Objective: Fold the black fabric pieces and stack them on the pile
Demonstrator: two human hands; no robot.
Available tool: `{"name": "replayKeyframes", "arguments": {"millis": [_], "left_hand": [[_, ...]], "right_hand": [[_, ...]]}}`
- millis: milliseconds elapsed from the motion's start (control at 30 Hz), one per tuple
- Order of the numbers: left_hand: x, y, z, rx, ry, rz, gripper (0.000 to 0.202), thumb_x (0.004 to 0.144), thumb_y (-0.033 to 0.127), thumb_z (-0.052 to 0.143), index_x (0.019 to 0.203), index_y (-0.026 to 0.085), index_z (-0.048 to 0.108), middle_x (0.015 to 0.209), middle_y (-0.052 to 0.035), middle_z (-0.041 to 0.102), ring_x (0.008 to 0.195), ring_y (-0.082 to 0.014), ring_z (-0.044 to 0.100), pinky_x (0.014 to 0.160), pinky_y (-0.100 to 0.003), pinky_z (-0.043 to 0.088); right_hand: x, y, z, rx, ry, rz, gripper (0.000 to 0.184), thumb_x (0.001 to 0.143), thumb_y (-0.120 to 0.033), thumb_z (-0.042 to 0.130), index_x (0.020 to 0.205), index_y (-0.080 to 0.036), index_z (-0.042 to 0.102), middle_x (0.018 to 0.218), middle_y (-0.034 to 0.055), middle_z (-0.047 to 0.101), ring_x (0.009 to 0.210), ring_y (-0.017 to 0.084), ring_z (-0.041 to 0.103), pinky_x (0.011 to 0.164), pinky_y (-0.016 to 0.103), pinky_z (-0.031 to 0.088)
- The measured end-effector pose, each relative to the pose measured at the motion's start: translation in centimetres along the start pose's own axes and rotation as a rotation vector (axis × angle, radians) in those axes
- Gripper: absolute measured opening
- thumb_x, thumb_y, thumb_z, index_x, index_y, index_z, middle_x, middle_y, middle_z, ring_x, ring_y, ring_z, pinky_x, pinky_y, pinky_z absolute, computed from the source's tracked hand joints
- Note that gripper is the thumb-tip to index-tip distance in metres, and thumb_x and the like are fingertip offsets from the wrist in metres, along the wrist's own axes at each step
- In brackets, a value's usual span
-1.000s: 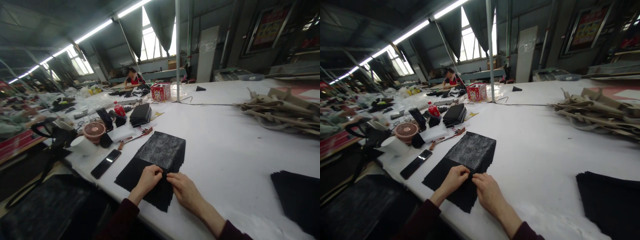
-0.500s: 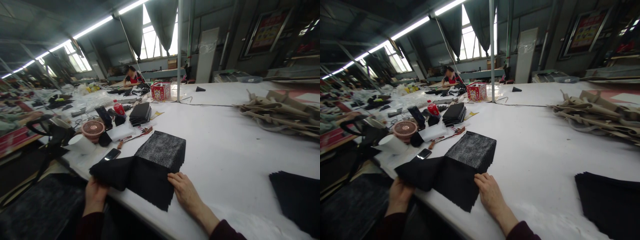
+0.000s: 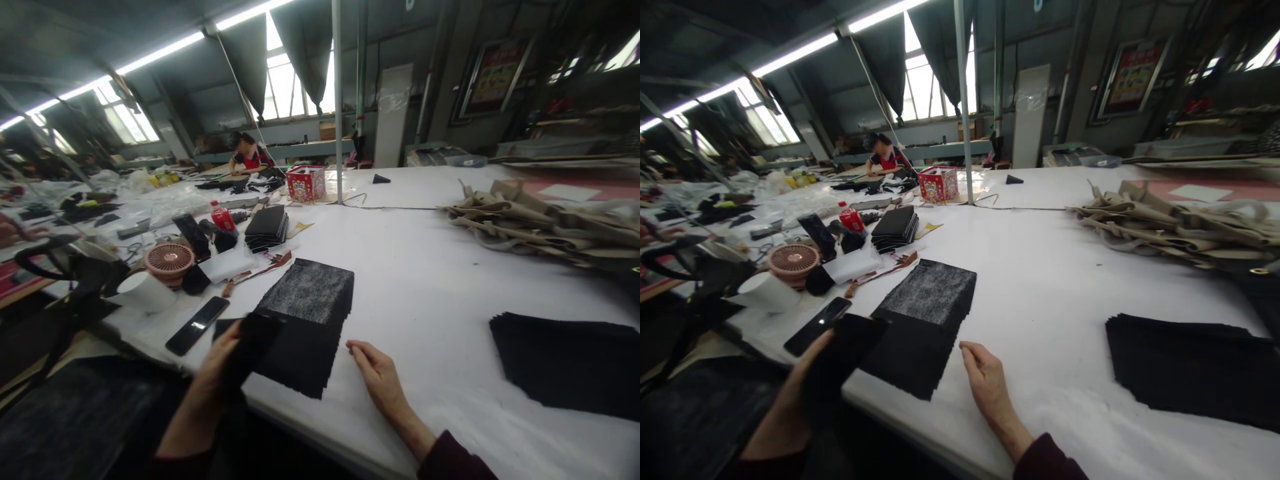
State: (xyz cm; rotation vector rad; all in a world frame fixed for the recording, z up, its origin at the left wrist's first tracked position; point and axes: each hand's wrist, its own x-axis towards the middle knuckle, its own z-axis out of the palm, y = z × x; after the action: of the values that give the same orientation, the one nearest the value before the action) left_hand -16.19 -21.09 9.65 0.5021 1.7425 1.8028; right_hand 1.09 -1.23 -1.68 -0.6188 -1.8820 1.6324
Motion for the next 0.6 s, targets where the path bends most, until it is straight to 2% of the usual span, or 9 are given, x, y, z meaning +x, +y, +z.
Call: {"name": "replayKeyframes", "arguments": {"millis": [33, 67, 133, 200, 233, 300, 400, 500, 600], "left_hand": [[-0.4, -0.8, 2.7, 0.011, -0.085, 0.005, 0.028, 0.087, 0.034, 0.066, 0.108, 0.016, 0.065, 0.096, -0.0050, 0.067, 0.087, -0.0221, 0.064, 0.072, -0.031, 0.053], [-0.9, -1.7, 5.8, 0.081, -0.272, 0.034, 0.023, 0.089, 0.032, 0.063, 0.105, 0.017, 0.065, 0.091, -0.0037, 0.067, 0.085, -0.0207, 0.064, 0.073, -0.030, 0.053], [-1.9, -3.7, 12.0, 0.241, -0.551, 0.233, 0.014, 0.093, 0.024, 0.053, 0.099, 0.017, 0.065, 0.098, -0.0045, 0.067, 0.095, -0.0195, 0.063, 0.089, -0.033, 0.049], [-2.7, -5.5, 16.8, 0.422, -0.694, 0.474, 0.017, 0.091, 0.015, 0.051, 0.102, 0.019, 0.063, 0.113, -0.0055, 0.066, 0.109, -0.0202, 0.059, 0.099, -0.034, 0.044], [-2.9, -6.2, 18.4, 0.527, -0.732, 0.579, 0.022, 0.089, 0.011, 0.051, 0.106, 0.021, 0.062, 0.119, -0.0056, 0.064, 0.114, -0.0205, 0.056, 0.103, -0.036, 0.042], [-2.4, -7.4, 19.6, 0.758, -0.739, 0.709, 0.032, 0.086, 0.007, 0.051, 0.113, 0.022, 0.059, 0.123, -0.0059, 0.061, 0.117, -0.0214, 0.054, 0.104, -0.039, 0.040], [-0.2, -8.9, 18.5, 1.042, -0.621, 0.743, 0.033, 0.085, 0.008, 0.052, 0.115, 0.021, 0.059, 0.118, -0.0070, 0.062, 0.110, -0.0236, 0.057, 0.098, -0.043, 0.046], [1.5, -10.5, 17.2, 1.140, -0.556, 0.767, 0.032, 0.086, 0.010, 0.053, 0.115, 0.021, 0.059, 0.118, -0.0075, 0.061, 0.108, -0.0245, 0.057, 0.093, -0.043, 0.049], [1.9, -11.8, 17.5, 1.133, -0.507, 0.807, 0.031, 0.088, 0.011, 0.051, 0.117, 0.021, 0.058, 0.119, -0.0081, 0.060, 0.109, -0.0244, 0.057, 0.094, -0.043, 0.048]], "right_hand": [[-0.6, -0.5, -1.0, 0.138, 0.008, 0.151, 0.040, 0.091, -0.051, 0.054, 0.104, -0.017, 0.070, 0.104, 0.0127, 0.070, 0.093, 0.025, 0.066, 0.083, 0.039, 0.052], [-1.3, -1.1, -2.2, 0.273, 0.012, 0.284, 0.047, 0.088, -0.057, 0.055, 0.106, -0.016, 0.069, 0.104, 0.0135, 0.070, 0.091, 0.025, 0.066, 0.080, 0.038, 0.053], [-2.4, -2.2, -5.0, 0.478, 0.024, 0.494, 0.056, 0.086, -0.062, 0.056, 0.110, -0.013, 0.067, 0.100, 0.0142, 0.071, 0.087, 0.023, 0.067, 0.078, 0.035, 0.053], [-3.4, -2.9, -8.1, 0.548, 0.049, 0.626, 0.058, 0.085, -0.062, 0.058, 0.111, -0.011, 0.065, 0.097, 0.0140, 0.071, 0.086, 0.021, 0.068, 0.079, 0.032, 0.052], [-3.8, -3.0, -9.6, 0.539, 0.066, 0.659, 0.056, 0.084, -0.061, 0.060, 0.110, -0.011, 0.065, 0.096, 0.0137, 0.071, 0.085, 0.020, 0.068, 0.078, 0.030, 0.052], [-4.5, -2.9, -12.2, 0.470, 0.078, 0.686, 0.049, 0.083, -0.056, 0.065, 0.107, -0.013, 0.064, 0.096, 0.0126, 0.071, 0.082, 0.018, 0.067, 0.073, 0.028, 0.052], [-4.7, -2.2, -14.3, 0.306, 0.034, 0.688, 0.040, 0.082, -0.049, 0.068, 0.102, -0.015, 0.064, 0.100, 0.0114, 0.070, 0.074, 0.015, 0.066, 0.061, 0.024, 0.050], [-4.0, -1.5, -13.8, 0.064, -0.009, 0.629, 0.034, 0.084, -0.042, 0.063, 0.105, -0.015, 0.065, 0.094, 0.0095, 0.071, 0.066, 0.013, 0.064, 0.056, 0.023, 0.047], [-2.6, -1.2, -11.9, -0.328, -0.006, 0.387, 0.028, 0.082, -0.029, 0.061, 0.104, -0.014, 0.068, 0.080, 0.0054, 0.071, 0.065, 0.014, 0.063, 0.058, 0.024, 0.046]]}}
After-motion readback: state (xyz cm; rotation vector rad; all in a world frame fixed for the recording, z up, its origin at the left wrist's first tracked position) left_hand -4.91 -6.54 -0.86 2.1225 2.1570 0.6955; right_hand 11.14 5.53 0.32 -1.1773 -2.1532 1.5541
